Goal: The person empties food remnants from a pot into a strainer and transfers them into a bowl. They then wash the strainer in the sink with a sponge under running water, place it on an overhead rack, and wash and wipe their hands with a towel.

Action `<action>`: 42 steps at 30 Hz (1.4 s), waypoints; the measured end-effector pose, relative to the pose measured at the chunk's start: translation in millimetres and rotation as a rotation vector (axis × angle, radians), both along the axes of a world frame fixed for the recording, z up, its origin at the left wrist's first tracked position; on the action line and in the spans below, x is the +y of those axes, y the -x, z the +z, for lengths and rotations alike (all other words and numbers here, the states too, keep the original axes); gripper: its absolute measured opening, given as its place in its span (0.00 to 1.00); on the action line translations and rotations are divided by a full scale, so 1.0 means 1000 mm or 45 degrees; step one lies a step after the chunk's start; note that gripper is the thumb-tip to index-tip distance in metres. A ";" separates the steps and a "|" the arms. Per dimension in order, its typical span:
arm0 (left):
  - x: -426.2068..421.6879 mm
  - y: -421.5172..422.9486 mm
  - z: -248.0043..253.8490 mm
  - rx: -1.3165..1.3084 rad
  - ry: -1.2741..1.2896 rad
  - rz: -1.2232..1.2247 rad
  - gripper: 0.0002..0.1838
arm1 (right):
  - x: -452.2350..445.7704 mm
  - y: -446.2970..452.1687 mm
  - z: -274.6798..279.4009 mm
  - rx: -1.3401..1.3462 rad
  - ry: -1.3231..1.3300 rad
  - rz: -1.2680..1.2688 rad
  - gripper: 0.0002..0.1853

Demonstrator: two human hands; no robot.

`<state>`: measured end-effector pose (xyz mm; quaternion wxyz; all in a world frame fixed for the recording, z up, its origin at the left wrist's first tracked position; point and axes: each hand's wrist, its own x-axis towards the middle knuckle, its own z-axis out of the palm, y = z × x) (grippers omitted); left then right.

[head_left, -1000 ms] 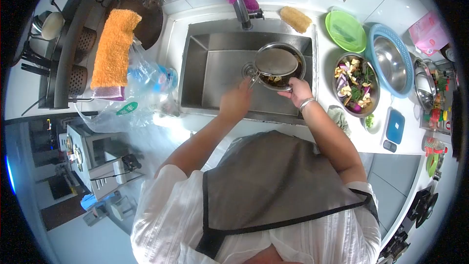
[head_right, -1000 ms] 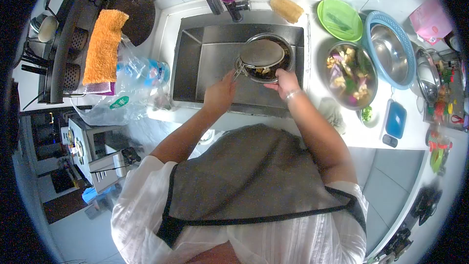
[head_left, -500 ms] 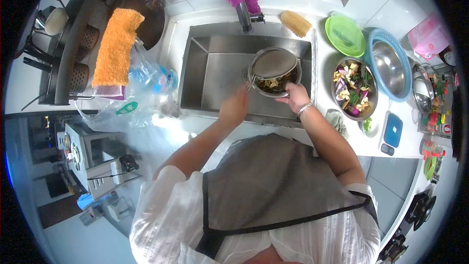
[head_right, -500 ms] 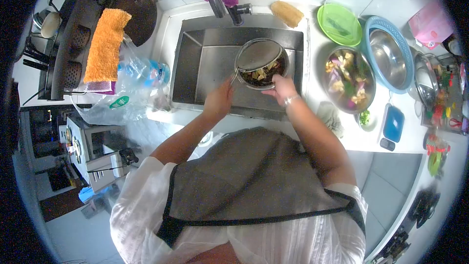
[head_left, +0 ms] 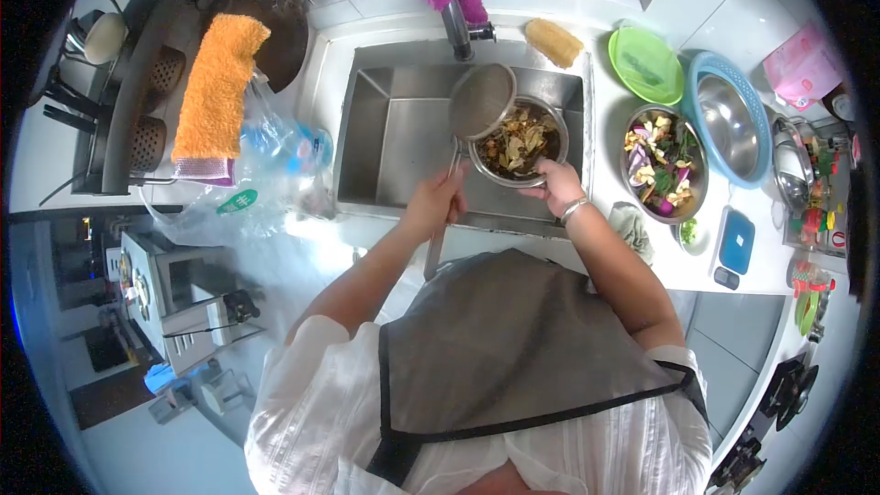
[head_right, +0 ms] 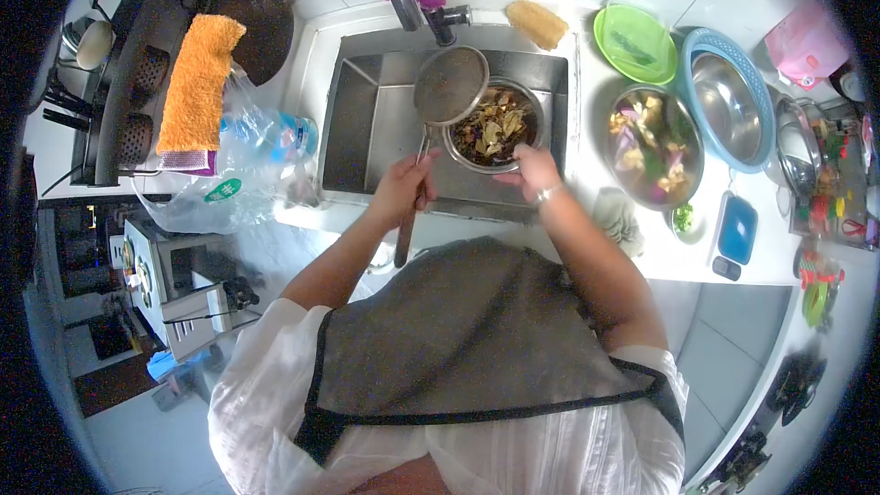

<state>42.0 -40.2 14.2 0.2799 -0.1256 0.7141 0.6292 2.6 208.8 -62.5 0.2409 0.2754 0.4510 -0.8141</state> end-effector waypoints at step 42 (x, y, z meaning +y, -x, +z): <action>-0.050 -0.038 0.002 0.545 0.679 -0.159 0.24 | -0.036 -0.016 0.034 -0.022 -0.074 0.188 0.22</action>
